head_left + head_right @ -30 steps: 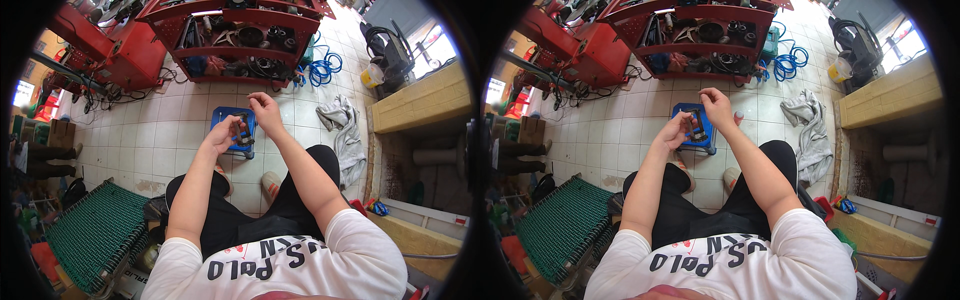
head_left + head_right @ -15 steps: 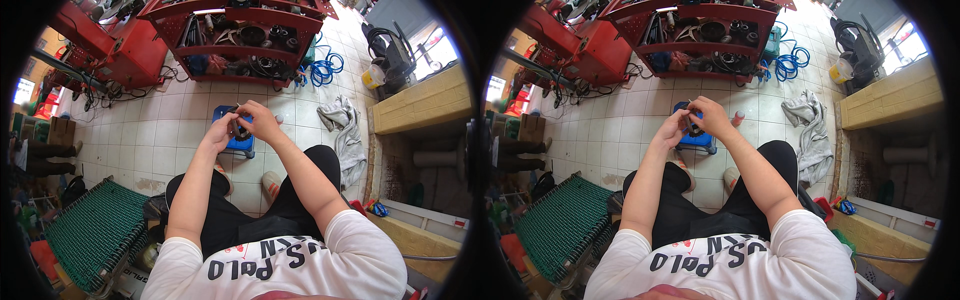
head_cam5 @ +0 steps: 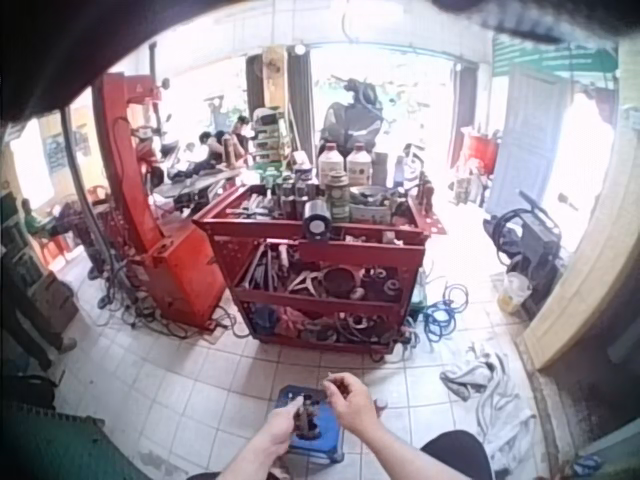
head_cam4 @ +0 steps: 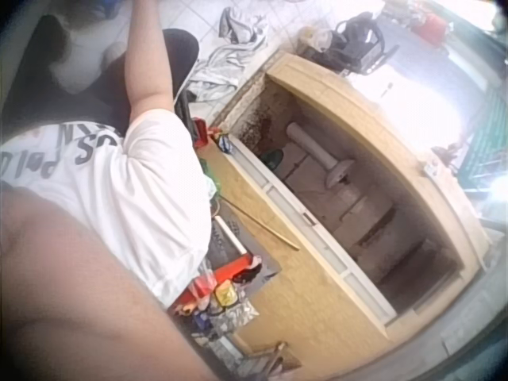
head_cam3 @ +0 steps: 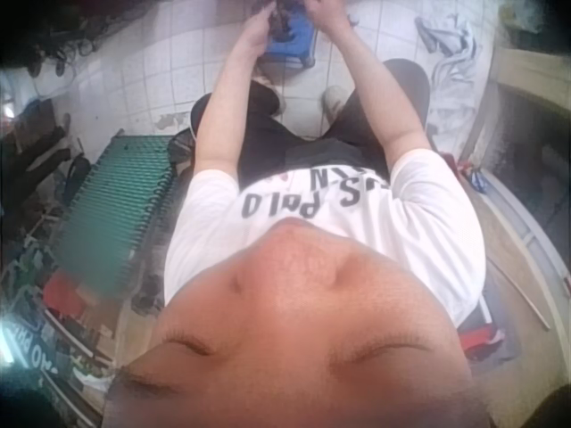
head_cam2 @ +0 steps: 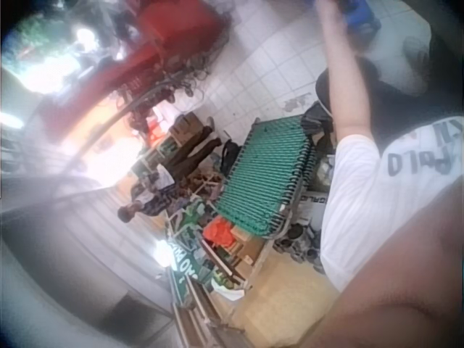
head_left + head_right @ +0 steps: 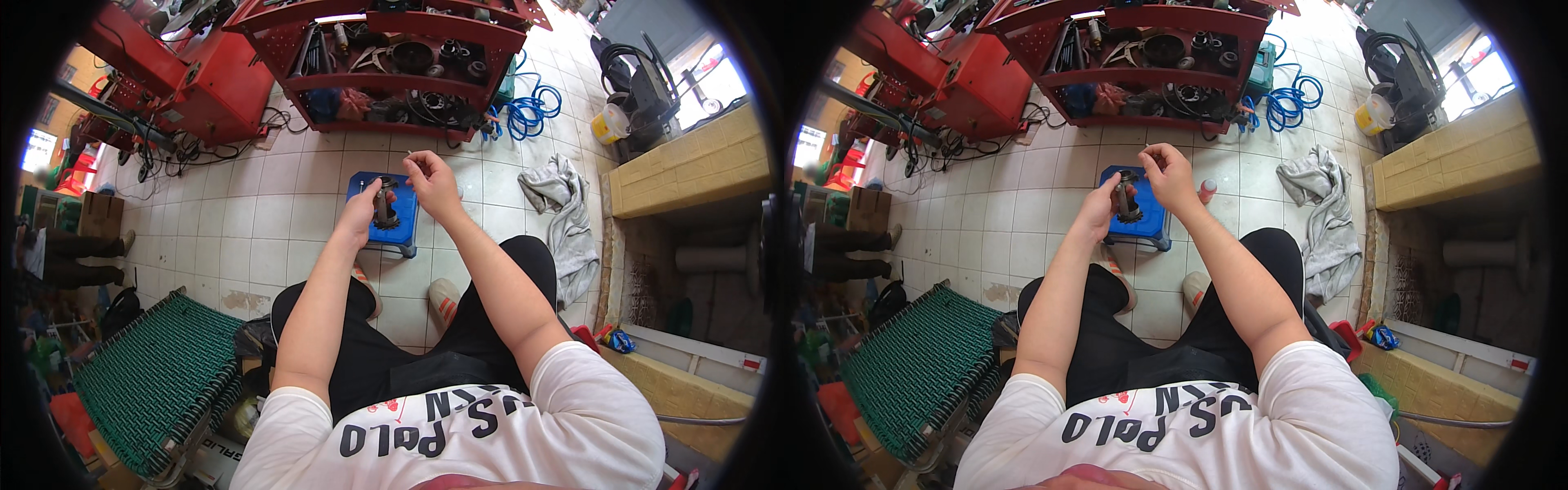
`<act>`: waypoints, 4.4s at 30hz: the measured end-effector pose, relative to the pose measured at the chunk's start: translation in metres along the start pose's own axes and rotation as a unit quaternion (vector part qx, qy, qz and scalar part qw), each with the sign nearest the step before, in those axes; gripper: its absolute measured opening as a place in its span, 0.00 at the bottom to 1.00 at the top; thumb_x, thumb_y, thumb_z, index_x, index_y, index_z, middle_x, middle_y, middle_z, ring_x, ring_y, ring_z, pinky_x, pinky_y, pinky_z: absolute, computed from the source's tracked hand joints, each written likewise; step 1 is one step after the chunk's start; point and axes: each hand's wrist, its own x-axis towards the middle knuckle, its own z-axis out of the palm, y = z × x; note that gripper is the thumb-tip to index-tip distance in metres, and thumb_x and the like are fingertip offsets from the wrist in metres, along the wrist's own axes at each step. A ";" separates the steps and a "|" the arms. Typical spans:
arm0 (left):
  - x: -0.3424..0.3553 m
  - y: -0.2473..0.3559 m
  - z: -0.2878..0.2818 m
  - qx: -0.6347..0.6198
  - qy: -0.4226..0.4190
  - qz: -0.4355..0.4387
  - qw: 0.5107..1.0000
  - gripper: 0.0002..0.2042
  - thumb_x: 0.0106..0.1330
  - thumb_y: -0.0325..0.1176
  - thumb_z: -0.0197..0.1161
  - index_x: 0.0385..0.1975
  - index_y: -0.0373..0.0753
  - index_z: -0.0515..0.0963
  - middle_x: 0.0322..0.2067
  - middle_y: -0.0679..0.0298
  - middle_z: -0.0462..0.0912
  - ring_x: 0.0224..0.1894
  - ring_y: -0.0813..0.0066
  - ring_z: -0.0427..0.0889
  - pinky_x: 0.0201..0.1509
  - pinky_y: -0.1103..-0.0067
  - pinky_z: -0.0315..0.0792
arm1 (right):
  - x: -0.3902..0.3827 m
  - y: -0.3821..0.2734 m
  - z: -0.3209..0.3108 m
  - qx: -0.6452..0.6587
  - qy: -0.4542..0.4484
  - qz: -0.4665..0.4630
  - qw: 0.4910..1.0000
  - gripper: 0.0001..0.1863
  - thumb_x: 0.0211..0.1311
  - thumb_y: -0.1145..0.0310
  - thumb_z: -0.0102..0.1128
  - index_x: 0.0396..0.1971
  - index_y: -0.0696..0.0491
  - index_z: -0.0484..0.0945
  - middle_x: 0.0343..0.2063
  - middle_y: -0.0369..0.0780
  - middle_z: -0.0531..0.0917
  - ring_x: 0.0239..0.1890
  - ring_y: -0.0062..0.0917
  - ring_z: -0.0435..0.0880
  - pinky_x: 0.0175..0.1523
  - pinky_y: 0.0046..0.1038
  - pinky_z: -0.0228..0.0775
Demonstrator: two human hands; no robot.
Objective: The person sits on the floor and uses a small tool to manipulate a cylindrical mechanical component held in their hands. They repeatedly adjust and inspect the part while seated in a workshop environment.
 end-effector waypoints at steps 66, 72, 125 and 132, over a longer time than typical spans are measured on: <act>-0.002 -0.011 0.015 0.244 0.104 0.144 0.953 0.29 0.72 0.43 0.62 0.67 0.32 0.65 0.59 0.53 0.77 0.61 0.66 0.77 0.61 0.73 0.71 | 0.001 0.000 0.000 0.057 -0.005 0.103 0.993 0.11 0.68 0.64 0.66 0.39 0.57 0.80 0.24 0.32 0.80 0.25 0.14 0.78 0.29 0.20 0.72; -0.046 0.031 0.022 0.015 -0.024 0.127 0.991 0.17 0.74 0.39 0.60 0.56 0.36 0.76 0.47 0.62 0.84 0.49 0.77 0.82 0.53 0.78 0.74 | -0.014 -0.014 0.011 -0.009 -0.095 0.030 0.995 0.07 0.67 0.70 0.66 0.38 0.58 0.80 0.28 0.34 0.82 0.28 0.14 0.79 0.32 0.19 0.73; -0.013 0.027 0.010 -0.142 -0.041 0.091 0.985 0.07 0.74 0.37 0.60 0.44 0.42 0.79 0.40 0.69 0.85 0.45 0.79 0.83 0.51 0.76 0.75 | -0.018 -0.012 0.017 0.150 -0.111 0.065 0.980 0.10 0.76 0.72 0.52 0.50 0.56 0.63 0.34 0.42 0.83 0.21 0.18 0.78 0.26 0.20 0.71; -0.012 0.026 0.012 -0.139 -0.036 0.088 0.986 0.08 0.74 0.38 0.62 0.43 0.43 0.80 0.40 0.70 0.85 0.45 0.81 0.82 0.52 0.76 0.75 | -0.017 -0.007 0.014 0.132 -0.124 0.070 0.981 0.09 0.76 0.73 0.51 0.49 0.56 0.63 0.36 0.43 0.83 0.23 0.20 0.79 0.27 0.21 0.74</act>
